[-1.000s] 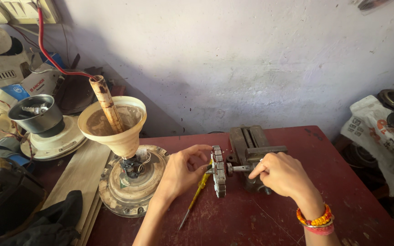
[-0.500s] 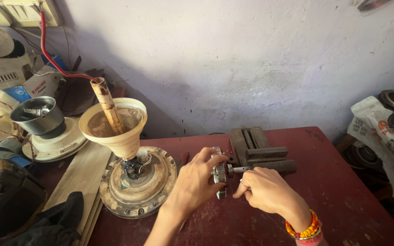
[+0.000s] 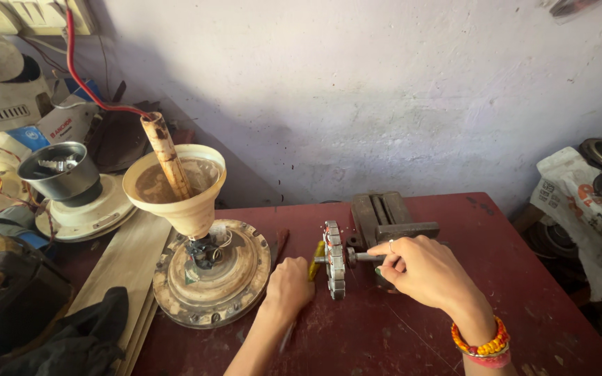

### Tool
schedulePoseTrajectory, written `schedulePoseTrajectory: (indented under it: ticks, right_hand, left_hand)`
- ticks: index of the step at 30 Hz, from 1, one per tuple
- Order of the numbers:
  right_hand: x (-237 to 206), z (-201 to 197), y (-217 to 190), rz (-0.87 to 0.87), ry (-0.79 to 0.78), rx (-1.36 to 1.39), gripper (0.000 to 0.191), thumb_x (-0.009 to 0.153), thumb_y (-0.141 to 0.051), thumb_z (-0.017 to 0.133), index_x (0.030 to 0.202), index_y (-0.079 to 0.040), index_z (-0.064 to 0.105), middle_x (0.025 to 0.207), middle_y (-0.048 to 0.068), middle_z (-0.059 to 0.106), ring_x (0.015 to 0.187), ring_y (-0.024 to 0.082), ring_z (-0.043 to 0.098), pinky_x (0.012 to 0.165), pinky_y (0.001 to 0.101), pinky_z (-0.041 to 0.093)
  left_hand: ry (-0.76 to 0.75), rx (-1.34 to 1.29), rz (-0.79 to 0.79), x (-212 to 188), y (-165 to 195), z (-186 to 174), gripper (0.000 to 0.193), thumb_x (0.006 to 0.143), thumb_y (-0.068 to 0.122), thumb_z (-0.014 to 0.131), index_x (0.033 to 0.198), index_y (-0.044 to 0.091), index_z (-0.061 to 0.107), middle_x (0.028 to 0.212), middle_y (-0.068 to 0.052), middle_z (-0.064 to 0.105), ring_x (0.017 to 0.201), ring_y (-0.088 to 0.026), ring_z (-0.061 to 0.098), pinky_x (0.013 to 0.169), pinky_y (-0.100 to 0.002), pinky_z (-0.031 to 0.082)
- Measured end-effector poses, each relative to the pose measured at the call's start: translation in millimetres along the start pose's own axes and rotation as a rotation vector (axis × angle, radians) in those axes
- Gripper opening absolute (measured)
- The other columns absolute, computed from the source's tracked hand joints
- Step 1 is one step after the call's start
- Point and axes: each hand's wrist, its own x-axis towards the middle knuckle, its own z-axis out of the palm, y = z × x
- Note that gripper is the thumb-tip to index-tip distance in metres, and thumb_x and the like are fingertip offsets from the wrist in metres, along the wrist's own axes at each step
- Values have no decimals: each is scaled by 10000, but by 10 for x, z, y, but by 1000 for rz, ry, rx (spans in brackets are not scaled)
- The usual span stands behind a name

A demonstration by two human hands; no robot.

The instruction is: The person fits a toothed rotor assembly onto a horizontal shaft held in a bench vise, pressing and aligning it by hand, then uses a screwdriver to tighten a fastener on the assembly while steadying the part with the other hand.

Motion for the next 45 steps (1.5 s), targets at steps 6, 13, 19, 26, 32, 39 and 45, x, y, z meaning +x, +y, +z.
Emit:
schedulePoseTrajectory:
  ticks: [6, 13, 19, 26, 32, 39, 45]
  right_hand:
    - [28, 25, -20, -24, -54, 124, 311, 857, -253, 737, 1155, -177, 783, 748, 42, 807, 617, 166, 770, 652, 305, 561]
    - [56, 147, -136, -333, -86, 459, 233, 842, -142, 767, 1052, -44, 790, 670, 48, 750, 561, 91, 608, 538, 289, 513]
    - [44, 214, -183, -274, -227, 538, 151, 877, -114, 746, 952, 9, 791, 651, 52, 731, 534, 75, 632, 514, 268, 527]
    - [264, 247, 113, -175, 67, 752, 142, 896, -50, 664, 963, 36, 754, 745, 100, 784, 558, 141, 730, 540, 307, 624]
    - [388, 404, 113, -135, 233, 810, 154, 864, -34, 707, 983, 33, 779, 822, 101, 813, 714, 143, 792, 673, 294, 627]
    - [339, 409, 58, -110, 213, 693, 121, 874, -51, 705, 936, 25, 775, 794, 80, 816, 730, 132, 802, 698, 286, 609]
    - [334, 382, 26, -111, 196, 706, 116, 871, -54, 711, 921, 31, 773, 777, 84, 810, 708, 137, 796, 680, 288, 609]
  left_hand:
    - [-241, -236, -335, 13, -56, -677, 154, 900, 92, 641, 951, -51, 673, 767, -161, 716, 608, -220, 720, 457, -311, 562]
    - [339, -871, -155, -277, 320, -1764, 209, 858, 119, 723, 992, -41, 711, 815, -154, 798, 684, -186, 786, 625, -288, 626]
    - [202, -1361, -130, -284, 683, -1830, 272, 896, 152, 708, 1102, -23, 676, 904, -150, 809, 759, -165, 791, 673, -310, 677]
    - [248, -765, -76, -255, 390, -1673, 283, 893, 217, 723, 1108, 35, 751, 953, -142, 802, 826, -197, 793, 738, -349, 641]
    - [-10, -612, 1, -308, 423, -1522, 248, 904, 185, 641, 1060, 54, 783, 877, -209, 753, 786, -312, 766, 734, -401, 591]
    - [-106, -650, 3, -373, 569, -1649, 288, 876, 130, 584, 1091, 90, 771, 733, -264, 659, 679, -402, 705, 667, -446, 550]
    - [-40, -638, 23, -366, 590, -1615, 267, 869, 118, 604, 1067, 59, 772, 747, -253, 689, 701, -392, 716, 686, -441, 559]
